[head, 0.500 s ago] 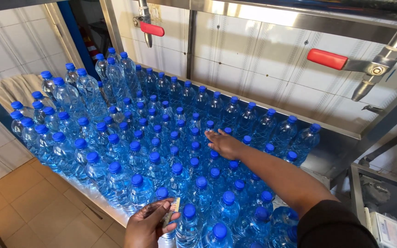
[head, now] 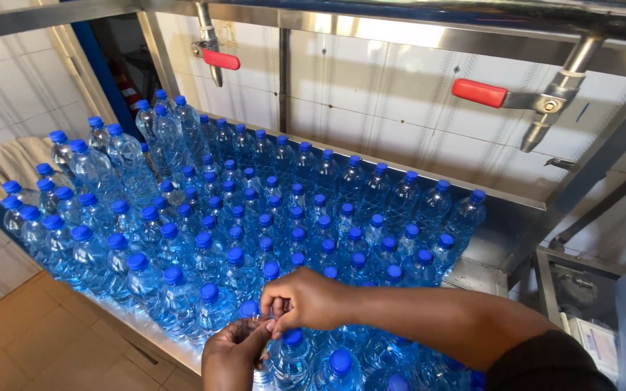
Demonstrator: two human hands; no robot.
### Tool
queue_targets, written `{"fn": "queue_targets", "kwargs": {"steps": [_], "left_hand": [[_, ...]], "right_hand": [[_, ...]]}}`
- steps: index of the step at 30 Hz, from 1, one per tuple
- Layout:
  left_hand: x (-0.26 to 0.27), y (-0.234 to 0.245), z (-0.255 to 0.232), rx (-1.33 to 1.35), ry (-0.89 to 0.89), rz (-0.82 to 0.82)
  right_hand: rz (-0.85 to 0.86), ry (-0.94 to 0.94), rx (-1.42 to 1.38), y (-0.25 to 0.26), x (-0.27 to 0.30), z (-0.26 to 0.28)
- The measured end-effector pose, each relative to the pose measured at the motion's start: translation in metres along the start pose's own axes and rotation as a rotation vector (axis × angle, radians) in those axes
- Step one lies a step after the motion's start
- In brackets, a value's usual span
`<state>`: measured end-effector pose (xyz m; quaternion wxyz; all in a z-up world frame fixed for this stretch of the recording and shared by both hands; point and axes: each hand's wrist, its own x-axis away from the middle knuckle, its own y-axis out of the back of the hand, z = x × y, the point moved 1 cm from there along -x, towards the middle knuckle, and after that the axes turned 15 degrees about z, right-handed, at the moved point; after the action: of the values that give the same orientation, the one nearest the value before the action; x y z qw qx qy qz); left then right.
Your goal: Manually applying small adhesive labels or seals to the caps of filled water bottles at a workstation.
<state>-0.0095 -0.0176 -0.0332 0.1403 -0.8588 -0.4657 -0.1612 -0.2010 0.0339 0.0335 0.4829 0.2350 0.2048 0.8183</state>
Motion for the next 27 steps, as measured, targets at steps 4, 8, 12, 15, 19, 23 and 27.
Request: {"fn": "queue_targets", "kwargs": {"steps": [4, 8, 12, 15, 19, 23, 27], "left_hand": [[-0.01, 0.0, 0.011, 0.186, -0.068, 0.079], [-0.001, -0.009, 0.0, 0.127, -0.045, 0.051], [-0.003, -0.015, 0.0, 0.094, -0.052, 0.045], [-0.016, -0.02, 0.016, 0.082, -0.038, 0.129], [0.002, -0.029, 0.001, -0.165, 0.024, 0.025], [0.006, -0.029, 0.0, -0.14, -0.047, 0.0], [0.005, -0.026, 0.003, -0.103, -0.078, 0.036]], "right_hand": [[-0.119, 0.035, 0.072, -0.002, 0.006, -0.011], [-0.313, -0.054, 0.019, 0.005, 0.017, -0.011], [-0.308, -0.025, -0.075, 0.006, 0.028, -0.002], [-0.281, -0.174, -0.058, 0.007, 0.029, -0.001], [-0.334, -0.063, 0.014, -0.005, 0.033, -0.011], [-0.307, -0.005, -0.066, -0.006, 0.041, -0.003], [-0.242, 0.075, -0.056, 0.006, 0.045, -0.006]]}}
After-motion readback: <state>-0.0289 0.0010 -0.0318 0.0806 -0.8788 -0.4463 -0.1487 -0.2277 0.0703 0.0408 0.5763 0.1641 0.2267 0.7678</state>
